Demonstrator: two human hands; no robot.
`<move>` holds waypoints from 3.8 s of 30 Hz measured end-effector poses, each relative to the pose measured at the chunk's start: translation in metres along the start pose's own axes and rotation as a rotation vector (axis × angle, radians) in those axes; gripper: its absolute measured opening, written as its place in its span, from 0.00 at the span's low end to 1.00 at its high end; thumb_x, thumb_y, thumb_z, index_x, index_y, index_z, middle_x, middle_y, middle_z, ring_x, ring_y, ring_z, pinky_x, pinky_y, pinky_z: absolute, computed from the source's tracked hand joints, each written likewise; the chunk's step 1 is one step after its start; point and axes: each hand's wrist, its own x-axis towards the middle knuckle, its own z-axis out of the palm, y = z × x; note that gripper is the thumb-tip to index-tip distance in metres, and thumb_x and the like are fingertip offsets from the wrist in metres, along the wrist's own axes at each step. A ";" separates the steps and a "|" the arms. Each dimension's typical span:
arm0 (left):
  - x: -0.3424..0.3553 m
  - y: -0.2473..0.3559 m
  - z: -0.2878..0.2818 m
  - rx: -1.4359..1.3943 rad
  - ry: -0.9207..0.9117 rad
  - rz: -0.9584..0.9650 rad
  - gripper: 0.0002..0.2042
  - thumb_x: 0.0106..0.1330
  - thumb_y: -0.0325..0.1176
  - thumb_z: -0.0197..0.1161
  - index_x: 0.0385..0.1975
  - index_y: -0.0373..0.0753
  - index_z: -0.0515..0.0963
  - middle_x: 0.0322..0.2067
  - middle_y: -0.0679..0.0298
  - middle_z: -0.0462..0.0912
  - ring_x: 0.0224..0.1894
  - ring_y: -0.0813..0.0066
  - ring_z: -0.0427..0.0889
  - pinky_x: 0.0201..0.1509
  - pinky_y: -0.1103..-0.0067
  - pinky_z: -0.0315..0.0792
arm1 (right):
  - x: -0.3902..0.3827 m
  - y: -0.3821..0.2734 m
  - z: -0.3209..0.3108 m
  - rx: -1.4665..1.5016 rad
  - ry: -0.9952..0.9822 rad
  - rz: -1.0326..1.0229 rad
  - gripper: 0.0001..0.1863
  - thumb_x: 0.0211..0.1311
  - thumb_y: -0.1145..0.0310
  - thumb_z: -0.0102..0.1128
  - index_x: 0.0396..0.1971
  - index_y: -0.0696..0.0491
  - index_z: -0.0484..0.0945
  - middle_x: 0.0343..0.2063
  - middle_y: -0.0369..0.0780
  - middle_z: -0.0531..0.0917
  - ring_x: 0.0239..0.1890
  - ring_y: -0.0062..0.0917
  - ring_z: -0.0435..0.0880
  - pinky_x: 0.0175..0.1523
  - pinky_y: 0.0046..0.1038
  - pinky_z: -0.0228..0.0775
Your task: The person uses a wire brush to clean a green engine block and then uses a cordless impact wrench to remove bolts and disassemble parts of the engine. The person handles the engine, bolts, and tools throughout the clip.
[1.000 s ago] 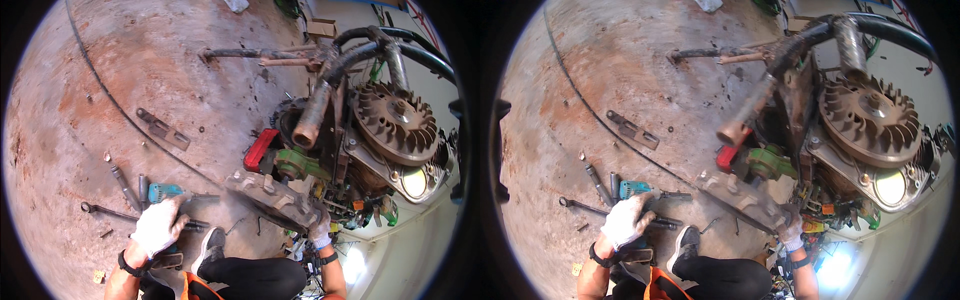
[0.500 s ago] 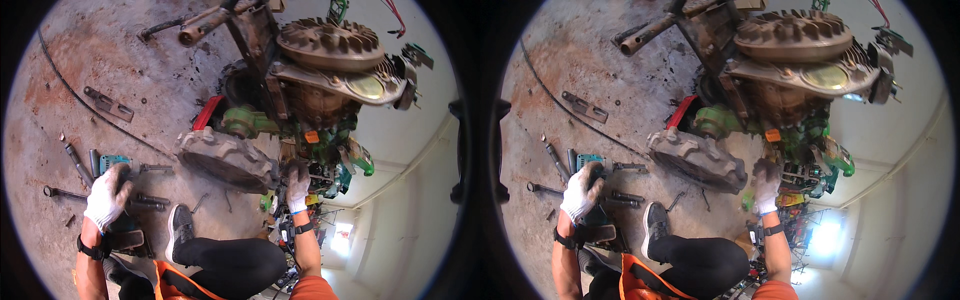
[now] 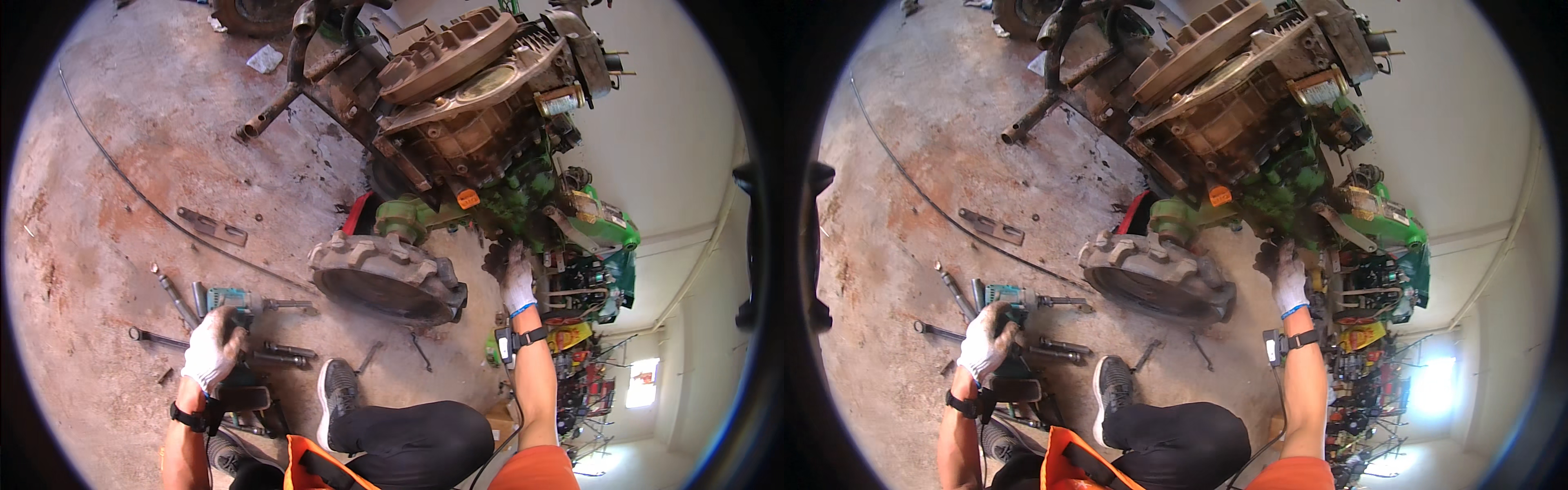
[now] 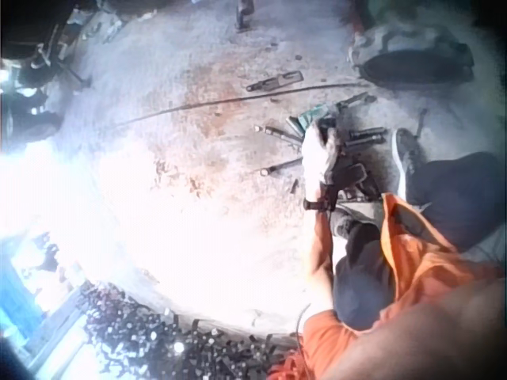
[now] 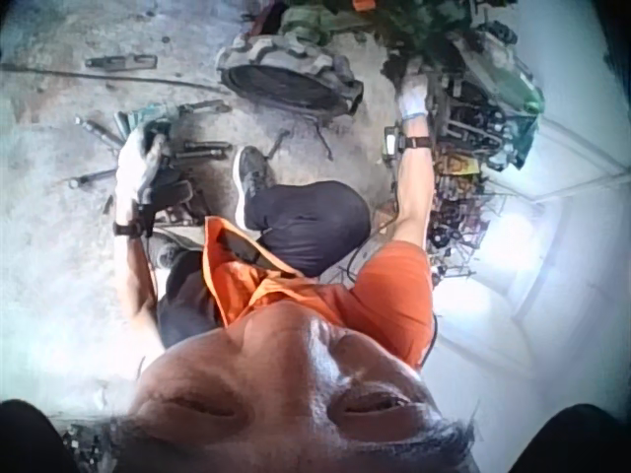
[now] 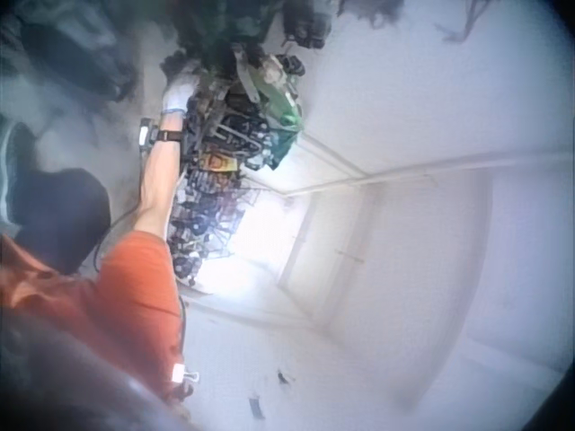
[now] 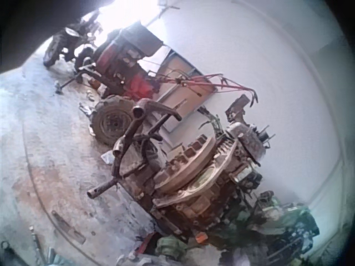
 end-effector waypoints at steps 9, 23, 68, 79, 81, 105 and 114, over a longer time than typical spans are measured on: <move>-0.003 0.006 0.002 0.051 0.018 -0.006 0.22 0.72 0.37 0.67 0.63 0.33 0.78 0.56 0.42 0.86 0.59 0.42 0.85 0.65 0.61 0.78 | 0.045 0.050 -0.052 -1.553 0.115 -0.573 0.29 0.82 0.62 0.48 0.78 0.54 0.67 0.61 0.50 0.84 0.63 0.44 0.80 0.68 0.49 0.72; -0.003 0.001 0.005 0.042 0.017 -0.011 0.24 0.72 0.38 0.67 0.63 0.33 0.78 0.56 0.43 0.86 0.58 0.45 0.87 0.64 0.62 0.79 | -0.016 0.009 -0.006 -0.445 0.095 -0.267 0.27 0.85 0.49 0.54 0.64 0.57 0.81 0.38 0.38 0.89 0.32 0.23 0.84 0.37 0.30 0.78; 0.204 0.213 -0.119 0.067 0.269 0.270 0.19 0.72 0.38 0.55 0.47 0.30 0.88 0.46 0.40 0.90 0.49 0.42 0.91 0.55 0.57 0.84 | -0.116 -0.266 0.304 -1.791 -0.354 -1.979 0.27 0.50 0.54 0.80 0.50 0.47 0.85 0.47 0.37 0.82 0.52 0.38 0.80 0.65 0.50 0.71; 0.205 0.204 -0.128 -0.085 0.152 0.354 0.19 0.71 0.38 0.57 0.47 0.31 0.87 0.46 0.37 0.89 0.50 0.38 0.90 0.55 0.57 0.83 | -0.090 -0.271 0.307 -2.024 -0.383 -1.895 0.21 0.55 0.56 0.78 0.48 0.45 0.86 0.42 0.36 0.82 0.48 0.36 0.81 0.52 0.42 0.73; 0.206 0.201 -0.129 -0.095 0.154 0.397 0.18 0.71 0.39 0.56 0.46 0.31 0.87 0.45 0.36 0.89 0.49 0.37 0.89 0.54 0.56 0.83 | -0.090 -0.270 0.309 -2.061 -0.363 -1.862 0.20 0.54 0.56 0.79 0.47 0.45 0.87 0.44 0.35 0.84 0.48 0.35 0.82 0.52 0.42 0.74; 0.202 0.187 -0.131 -0.187 0.061 0.514 0.15 0.57 0.26 0.69 0.45 0.35 0.90 0.42 0.46 0.92 0.43 0.46 0.93 0.46 0.60 0.85 | -0.086 -0.276 0.312 -2.125 -0.398 -1.935 0.19 0.53 0.58 0.82 0.45 0.42 0.90 0.45 0.34 0.87 0.47 0.35 0.85 0.55 0.40 0.77; 0.193 0.175 -0.123 -0.360 0.089 0.442 0.20 0.68 0.45 0.68 0.50 0.37 0.90 0.48 0.49 0.92 0.49 0.48 0.92 0.55 0.60 0.85 | -0.086 -0.274 0.315 -2.161 -0.381 -1.897 0.18 0.55 0.61 0.82 0.46 0.44 0.90 0.44 0.34 0.89 0.47 0.34 0.86 0.54 0.39 0.79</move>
